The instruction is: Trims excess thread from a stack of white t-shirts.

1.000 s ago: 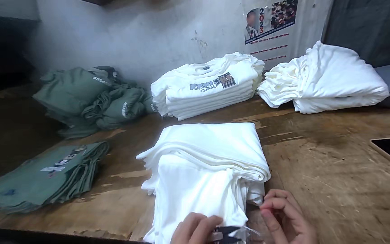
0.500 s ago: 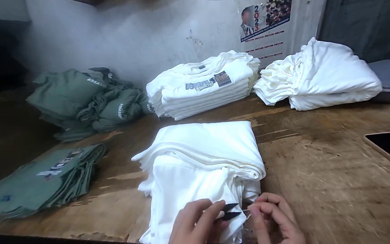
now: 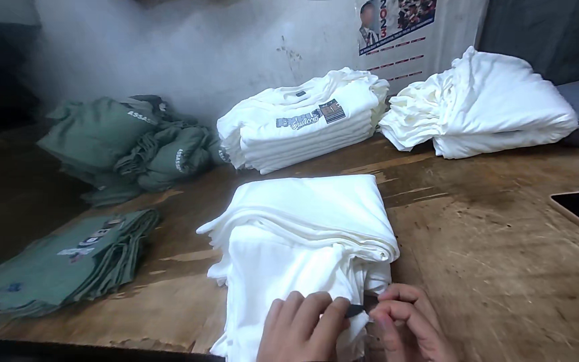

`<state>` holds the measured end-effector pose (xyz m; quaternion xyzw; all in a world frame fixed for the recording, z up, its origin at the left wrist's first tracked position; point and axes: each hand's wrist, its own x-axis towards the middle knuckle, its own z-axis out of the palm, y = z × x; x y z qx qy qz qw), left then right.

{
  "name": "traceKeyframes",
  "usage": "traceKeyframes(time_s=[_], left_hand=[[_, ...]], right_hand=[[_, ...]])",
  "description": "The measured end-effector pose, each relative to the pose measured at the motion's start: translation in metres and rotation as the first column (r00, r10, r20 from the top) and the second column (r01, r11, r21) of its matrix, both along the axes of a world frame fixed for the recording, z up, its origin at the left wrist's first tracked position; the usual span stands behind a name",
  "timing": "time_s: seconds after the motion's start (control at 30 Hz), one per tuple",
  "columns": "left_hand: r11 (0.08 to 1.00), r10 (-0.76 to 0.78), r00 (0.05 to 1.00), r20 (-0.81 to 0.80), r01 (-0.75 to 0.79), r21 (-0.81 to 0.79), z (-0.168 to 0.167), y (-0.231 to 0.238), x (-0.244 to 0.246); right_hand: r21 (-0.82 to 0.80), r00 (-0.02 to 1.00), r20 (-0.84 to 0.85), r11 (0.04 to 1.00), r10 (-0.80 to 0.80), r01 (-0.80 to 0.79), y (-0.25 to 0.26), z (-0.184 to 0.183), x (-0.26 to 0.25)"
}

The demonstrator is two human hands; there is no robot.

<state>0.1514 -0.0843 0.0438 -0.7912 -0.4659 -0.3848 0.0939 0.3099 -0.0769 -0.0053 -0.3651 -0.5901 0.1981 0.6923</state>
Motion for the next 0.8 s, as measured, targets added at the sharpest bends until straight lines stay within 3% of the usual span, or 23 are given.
traceKeyframes(time_s=[0.07, 0.2, 0.3, 0.4, 0.53, 0.6, 0.63, 0.7, 0.73, 0.8], left_hand=[[1.000, 0.009, 0.999, 0.049, -0.010, 0.010, -0.001, 0.002, -0.001], [0.965, -0.094, 0.979, 0.183, 0.135, -0.225, 0.004, -0.012, -0.015], [0.940, -0.147, 0.956, 0.255, 0.216, -0.266, -0.001, -0.012, -0.018], [0.948, -0.140, 0.939, 0.314, 0.219, -0.230, 0.006, 0.000, -0.018], [0.935, -0.114, 0.872, 0.475, 0.256, -0.244, 0.005, 0.039, -0.022], [0.896, -0.099, 0.831, 0.548, 0.313, -0.313, 0.007, 0.052, -0.023], [0.877, -0.091, 0.820, 0.565, 0.335, -0.344, 0.008, 0.054, -0.023], [0.858, -0.093, 0.812, 0.576, 0.359, -0.368, 0.006, 0.053, -0.023], [0.855, -0.107, 0.815, 0.570, 0.368, -0.366, 0.006, 0.050, -0.023], [0.857, -0.155, 0.827, 0.540, 0.384, -0.342, 0.007, 0.041, -0.027]], right_hand=[[0.026, 0.999, 0.026, 0.999, 0.047, -0.048, 0.000, -0.002, 0.002], [0.046, 0.975, 0.125, 0.980, 0.185, -0.192, 0.003, -0.016, 0.024], [0.094, 0.975, 0.192, 0.987, 0.110, -0.130, 0.004, -0.011, 0.011], [0.087, 0.996, 0.027, 0.993, 0.083, -0.085, 0.010, 0.004, -0.016], [-0.049, 0.881, -0.380, 0.945, 0.283, -0.325, 0.036, 0.015, -0.026], [-0.012, 0.892, -0.248, 0.919, 0.379, -0.394, 0.037, 0.013, -0.019], [-0.014, 0.942, -0.110, 0.948, 0.316, -0.319, 0.033, 0.013, -0.015], [0.064, 0.991, 0.133, 0.998, 0.006, -0.014, 0.018, 0.008, -0.008], [0.129, 0.974, 0.187, 0.986, -0.127, 0.104, 0.011, 0.004, -0.002], [0.200, 0.954, 0.191, 0.961, -0.231, 0.193, 0.000, 0.001, 0.014]])
